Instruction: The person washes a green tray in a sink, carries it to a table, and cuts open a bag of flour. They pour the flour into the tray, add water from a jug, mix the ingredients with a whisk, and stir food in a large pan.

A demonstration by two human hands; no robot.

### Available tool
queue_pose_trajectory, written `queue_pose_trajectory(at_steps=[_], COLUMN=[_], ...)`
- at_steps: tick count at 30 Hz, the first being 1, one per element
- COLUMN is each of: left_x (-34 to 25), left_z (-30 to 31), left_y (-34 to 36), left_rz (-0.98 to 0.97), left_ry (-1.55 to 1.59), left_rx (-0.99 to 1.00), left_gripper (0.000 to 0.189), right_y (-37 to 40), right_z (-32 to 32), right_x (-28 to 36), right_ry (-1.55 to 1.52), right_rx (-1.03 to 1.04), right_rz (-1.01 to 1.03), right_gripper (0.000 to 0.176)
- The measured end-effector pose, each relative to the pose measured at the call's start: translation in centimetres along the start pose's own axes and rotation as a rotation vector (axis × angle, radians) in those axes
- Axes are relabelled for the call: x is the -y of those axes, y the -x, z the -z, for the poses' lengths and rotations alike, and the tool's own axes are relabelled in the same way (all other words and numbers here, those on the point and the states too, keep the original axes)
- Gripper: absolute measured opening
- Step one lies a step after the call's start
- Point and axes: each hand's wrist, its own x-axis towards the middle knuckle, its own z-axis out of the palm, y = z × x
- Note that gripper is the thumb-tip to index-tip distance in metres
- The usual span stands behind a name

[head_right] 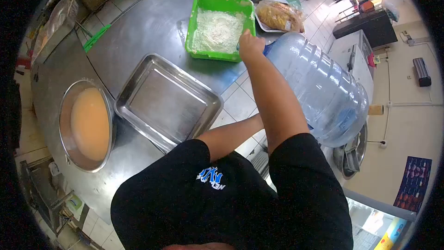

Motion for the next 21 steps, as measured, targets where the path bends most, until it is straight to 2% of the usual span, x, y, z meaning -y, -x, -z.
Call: queue_pose_trajectory(at_steps=[2, 3, 5, 21], left_x=[-0.1, -0.2, -0.4, -1.1], left_z=[-0.6, -1.0, -1.6, -5.3], left_y=[-0.8, -1.2, -2.2, -6.1], left_rz=[-0.003, -0.002, -0.006, -0.022], left_ry=[0.044, 0.050, 0.050, 0.153], left_rx=[0.034, 0.049, 0.079, 0.209], left_gripper=[0.071, 0.070, 0.070, 0.063], right_y=[-0.3, -0.9, 1.6, -1.9], right_z=[-1.2, -1.2, 5.2, 2.7], right_x=[0.4, 0.1, 1.7, 1.3], right_ry=[0.079, 0.114, 0.184, 0.346], right_rx=[-0.158, -0.062, 0.127, -0.046], right_rz=[0.012, 0.031, 0.069, 0.120], right_gripper=[0.035, 0.033, 0.029, 0.025])
